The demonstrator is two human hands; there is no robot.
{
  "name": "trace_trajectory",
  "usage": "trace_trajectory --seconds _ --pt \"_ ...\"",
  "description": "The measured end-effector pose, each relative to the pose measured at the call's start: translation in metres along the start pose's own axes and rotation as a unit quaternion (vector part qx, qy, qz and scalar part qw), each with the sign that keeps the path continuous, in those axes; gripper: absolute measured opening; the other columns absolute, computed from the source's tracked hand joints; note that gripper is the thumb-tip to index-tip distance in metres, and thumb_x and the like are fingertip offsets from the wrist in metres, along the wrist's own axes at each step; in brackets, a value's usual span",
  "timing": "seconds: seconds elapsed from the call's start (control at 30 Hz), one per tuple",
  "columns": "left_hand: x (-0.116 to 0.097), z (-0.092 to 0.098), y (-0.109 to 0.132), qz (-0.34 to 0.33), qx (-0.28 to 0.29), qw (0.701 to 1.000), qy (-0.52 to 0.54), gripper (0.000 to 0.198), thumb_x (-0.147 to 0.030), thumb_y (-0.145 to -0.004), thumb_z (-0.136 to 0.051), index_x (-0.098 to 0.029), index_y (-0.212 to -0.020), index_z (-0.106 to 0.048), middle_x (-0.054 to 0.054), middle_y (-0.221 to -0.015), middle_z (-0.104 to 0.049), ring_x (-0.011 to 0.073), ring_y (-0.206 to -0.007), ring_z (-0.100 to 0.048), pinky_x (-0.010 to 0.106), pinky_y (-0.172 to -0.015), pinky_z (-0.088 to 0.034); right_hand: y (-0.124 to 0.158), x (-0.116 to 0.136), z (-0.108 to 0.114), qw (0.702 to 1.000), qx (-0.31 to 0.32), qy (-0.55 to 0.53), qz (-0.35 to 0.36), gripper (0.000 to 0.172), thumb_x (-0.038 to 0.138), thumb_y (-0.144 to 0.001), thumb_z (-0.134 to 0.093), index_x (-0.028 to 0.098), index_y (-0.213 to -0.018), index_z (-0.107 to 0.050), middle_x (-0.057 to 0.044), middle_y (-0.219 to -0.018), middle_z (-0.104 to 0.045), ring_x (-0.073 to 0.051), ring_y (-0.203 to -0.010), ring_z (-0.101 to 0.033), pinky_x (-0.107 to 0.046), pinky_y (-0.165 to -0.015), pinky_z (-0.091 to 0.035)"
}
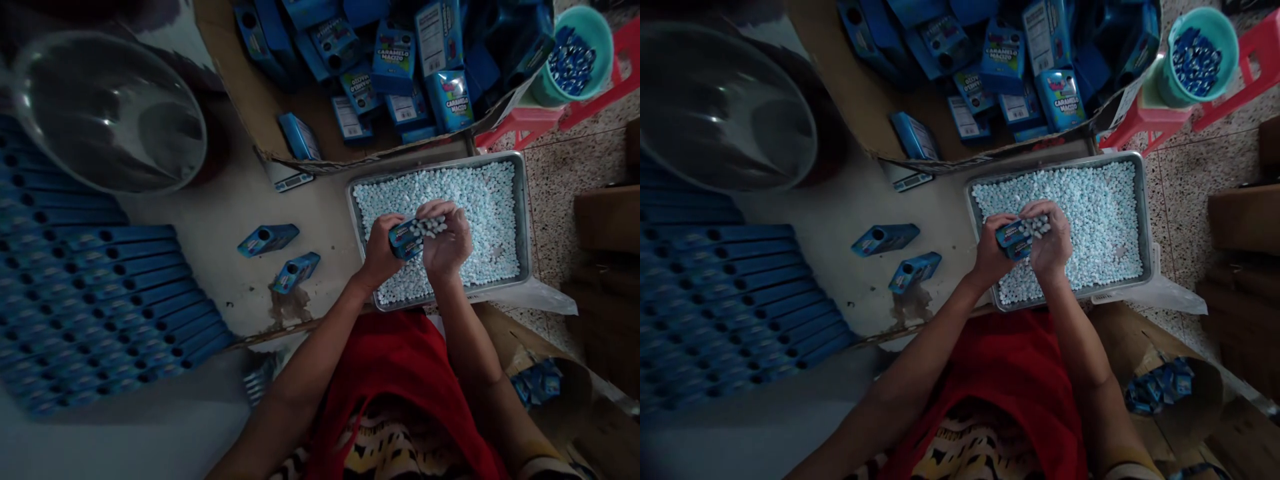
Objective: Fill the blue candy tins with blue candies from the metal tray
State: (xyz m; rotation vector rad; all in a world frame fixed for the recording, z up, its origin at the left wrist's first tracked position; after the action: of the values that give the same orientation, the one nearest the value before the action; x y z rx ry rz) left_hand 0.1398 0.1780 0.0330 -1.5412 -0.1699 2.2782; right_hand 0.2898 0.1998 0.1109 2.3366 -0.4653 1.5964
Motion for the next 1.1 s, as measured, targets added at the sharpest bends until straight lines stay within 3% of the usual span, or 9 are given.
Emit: trace_trajectory --seconds 0.2,0.3,0.43,0.53,0.6,0.7,0.8,0.93,1.1 --pt "-0.007 0.012 -0.007 -0.032 0.026 0.998 -0.039 0.064 -0.027 -0.088 -0.087 -0.028 -0.141 -0.052 0.012 -0.139 -0.068 0.0320 -0.131 -0.070 0.050 -0.111 -0.061 0.012 0.006 -0.018 0.998 0.039 0.003 0.050 0.049 0.061 -0.108 -0.057 0.028 -0.077 -0.075 -0.004 -0.077 -0.066 -0.024 -0.081 -0.066 -0.041 -0.085 -0.055" --pt "-0.004 0.017 -0.009 -0.038 0.033 0.998 -0.045 0.062 -0.027 -0.090 -0.086 -0.028 -0.143 -0.052 0.012 -0.140 -0.069 0.0327 -0.133 -0.070 0.053 -0.116 -0.058 0.018 0.008 -0.010 0.996 0.070 0.021 0.055 0.051 0.062 -0.111 -0.049 0.029 -0.085 -0.079 -0.006 -0.090 -0.076 -0.026 -0.096 -0.074 -0.045 -0.098 -0.058" --pt "0.008 0.030 -0.004 -0.018 0.053 0.998 -0.032 0.064 -0.039 -0.092 -0.088 -0.028 -0.145 -0.054 0.012 -0.142 -0.070 0.0331 -0.132 -0.071 0.054 -0.113 -0.061 0.033 -0.001 0.085 0.970 -0.063 0.230 0.043 0.048 0.059 -0.114 -0.045 0.027 -0.101 -0.079 -0.009 -0.127 -0.077 -0.028 -0.129 -0.071 -0.052 -0.115 -0.054" --pt "0.021 0.039 0.008 0.022 0.062 0.996 -0.058 0.067 -0.043 -0.089 -0.091 -0.028 -0.145 -0.057 0.012 -0.140 -0.072 0.0343 -0.130 -0.072 0.053 -0.110 -0.063 0.056 -0.022 0.167 0.863 -0.191 0.468 0.001 0.055 0.065 -0.112 -0.041 0.024 -0.119 -0.078 -0.015 -0.134 -0.072 -0.033 -0.137 -0.065 -0.063 -0.123 -0.046" --pt "0.028 0.036 0.017 0.052 0.075 0.993 -0.079 0.068 -0.036 -0.086 -0.092 -0.029 -0.144 -0.058 0.011 -0.138 -0.073 0.0337 -0.128 -0.073 0.052 -0.110 -0.063 0.067 -0.047 0.187 0.822 -0.190 0.537 -0.013 0.064 0.069 -0.111 -0.038 0.020 -0.134 -0.074 -0.021 -0.146 -0.066 -0.037 -0.146 -0.059 -0.067 -0.128 -0.040" --pt "0.030 0.024 0.023 0.059 0.092 0.989 -0.095 0.070 -0.024 -0.082 -0.092 -0.029 -0.144 -0.059 0.010 -0.137 -0.075 0.0326 -0.126 -0.075 0.049 -0.109 -0.063 0.067 -0.079 0.171 0.825 -0.197 0.530 0.012 0.073 0.072 -0.101 -0.061 0.015 -0.148 -0.067 -0.026 -0.159 -0.057 -0.039 -0.155 -0.049 -0.065 -0.132 -0.035" --pt "0.027 0.015 0.019 0.056 0.102 0.986 -0.116 0.072 -0.021 -0.079 -0.093 -0.027 -0.143 -0.061 0.010 -0.137 -0.076 0.0327 -0.126 -0.075 0.047 -0.110 -0.062 0.051 -0.098 0.147 0.867 -0.251 0.431 0.003 0.068 0.061 -0.086 -0.083 0.019 -0.137 -0.071 -0.020 -0.146 -0.065 -0.036 -0.146 -0.056 -0.062 -0.132 -0.038" --pt "0.025 0.013 0.011 0.083 0.145 0.976 -0.143 0.074 -0.025 -0.076 -0.097 -0.025 -0.141 -0.062 0.010 -0.135 -0.077 0.0325 -0.124 -0.076 0.044 -0.108 -0.063 0.033 -0.122 0.135 0.934 -0.306 0.094 -0.157 0.043 0.050 -0.077 -0.084 0.024 -0.110 -0.075 -0.007 -0.115 -0.076 -0.027 -0.116 -0.071 -0.052 -0.115 -0.057" --pt "0.019 0.017 0.005 0.104 0.175 0.965 -0.163 0.072 -0.018 -0.070 -0.098 -0.024 -0.133 -0.064 0.009 -0.127 -0.077 0.0342 -0.120 -0.076 0.046 -0.104 -0.063 0.027 -0.095 0.075 0.934 -0.139 -0.209 -0.253 0.039 0.063 -0.080 -0.081 0.026 -0.091 -0.080 -0.005 -0.099 -0.082 -0.027 -0.096 -0.078 -0.050 -0.099 -0.065"
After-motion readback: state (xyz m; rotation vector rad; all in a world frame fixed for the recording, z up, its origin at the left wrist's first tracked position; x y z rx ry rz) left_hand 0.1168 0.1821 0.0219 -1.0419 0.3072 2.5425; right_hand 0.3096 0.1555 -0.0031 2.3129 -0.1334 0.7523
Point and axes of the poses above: each hand's wrist, its own y-axis away from the middle knuckle, its own z-axis out of the back of the hand, x = y × z, the point moved 7 cm from there along -y, towards the middle knuckle
